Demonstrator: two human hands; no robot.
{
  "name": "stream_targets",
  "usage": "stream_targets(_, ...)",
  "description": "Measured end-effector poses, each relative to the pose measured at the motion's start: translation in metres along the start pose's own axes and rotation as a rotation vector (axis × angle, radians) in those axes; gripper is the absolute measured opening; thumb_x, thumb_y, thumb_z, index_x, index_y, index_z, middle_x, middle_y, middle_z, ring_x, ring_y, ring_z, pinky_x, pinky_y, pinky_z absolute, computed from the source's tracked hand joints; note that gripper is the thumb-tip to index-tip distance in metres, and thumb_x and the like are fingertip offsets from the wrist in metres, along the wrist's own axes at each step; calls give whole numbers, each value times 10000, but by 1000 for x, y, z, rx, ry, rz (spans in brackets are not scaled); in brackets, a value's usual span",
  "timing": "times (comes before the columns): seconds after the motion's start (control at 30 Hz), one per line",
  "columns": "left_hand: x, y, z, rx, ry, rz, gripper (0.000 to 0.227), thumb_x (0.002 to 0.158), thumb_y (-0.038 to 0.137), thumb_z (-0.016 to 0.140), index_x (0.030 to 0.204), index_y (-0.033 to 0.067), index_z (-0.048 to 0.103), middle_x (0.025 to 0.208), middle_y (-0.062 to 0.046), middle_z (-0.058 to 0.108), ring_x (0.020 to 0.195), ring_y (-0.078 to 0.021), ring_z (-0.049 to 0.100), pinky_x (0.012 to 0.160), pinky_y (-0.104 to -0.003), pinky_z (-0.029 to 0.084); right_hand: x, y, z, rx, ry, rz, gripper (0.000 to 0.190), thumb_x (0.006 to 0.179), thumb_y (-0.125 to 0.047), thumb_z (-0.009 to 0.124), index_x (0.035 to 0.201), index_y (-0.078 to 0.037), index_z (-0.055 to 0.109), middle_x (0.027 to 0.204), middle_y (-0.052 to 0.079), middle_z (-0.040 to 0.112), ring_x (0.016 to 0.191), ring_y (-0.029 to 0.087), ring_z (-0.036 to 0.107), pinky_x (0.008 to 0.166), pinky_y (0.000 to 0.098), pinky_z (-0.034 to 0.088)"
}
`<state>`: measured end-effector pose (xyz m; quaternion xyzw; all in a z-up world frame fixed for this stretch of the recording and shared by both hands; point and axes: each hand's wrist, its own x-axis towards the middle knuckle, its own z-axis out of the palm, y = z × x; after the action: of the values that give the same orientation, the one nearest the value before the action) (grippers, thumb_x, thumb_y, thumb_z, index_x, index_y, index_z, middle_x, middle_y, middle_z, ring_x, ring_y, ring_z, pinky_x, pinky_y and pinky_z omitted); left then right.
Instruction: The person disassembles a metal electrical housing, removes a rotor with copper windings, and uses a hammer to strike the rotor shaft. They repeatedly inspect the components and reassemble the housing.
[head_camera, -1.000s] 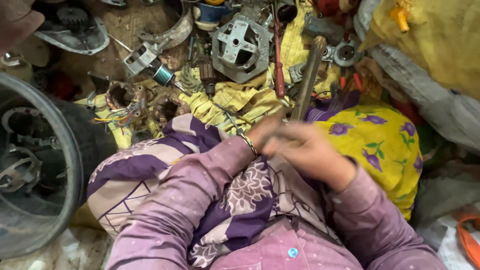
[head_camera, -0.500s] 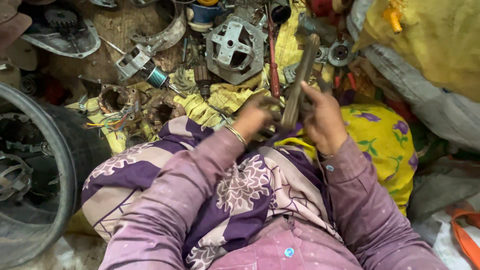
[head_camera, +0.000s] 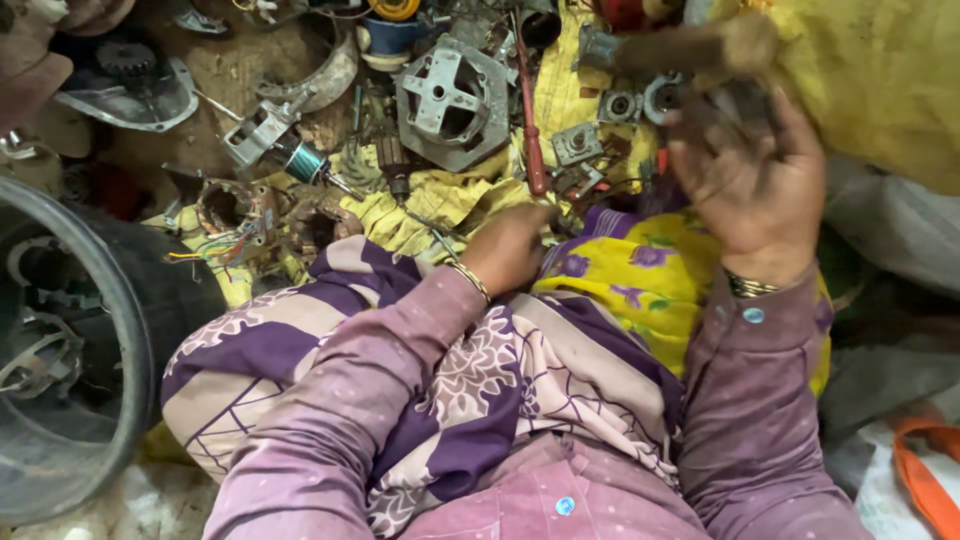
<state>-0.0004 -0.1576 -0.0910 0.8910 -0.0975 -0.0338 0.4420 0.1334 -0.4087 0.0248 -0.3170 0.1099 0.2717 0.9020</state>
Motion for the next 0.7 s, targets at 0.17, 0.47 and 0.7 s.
stream_targets(0.17,-8,5,27,258,-402,-16,175,906,124,587,1043,75,683,1014,-168,696,980,-368,684,832,-476,553,8,22,8,-71,-20,133,644,957,-481,617,1419,-42,528,1387,226,631,1200,391,671,1014,471,598)
stream_targets(0.47,35,-32,81,507,-95,233,137,851,161,592,853,83,704,1052,-89,644,1068,-265,619,798,-415,535,29,42,-16,35,62,243,495,1051,-362,664,1363,10,568,1101,124,650,861,196,616,713,278,534)
stream_targets(0.7,34,-45,90,726,-33,430,165,844,215,579,872,119,710,1099,-64,641,1145,-259,585,905,-388,476,31,55,-29,-26,40,240,478,1101,-332,665,1394,36,580,1108,167,665,844,210,634,692,290,557)
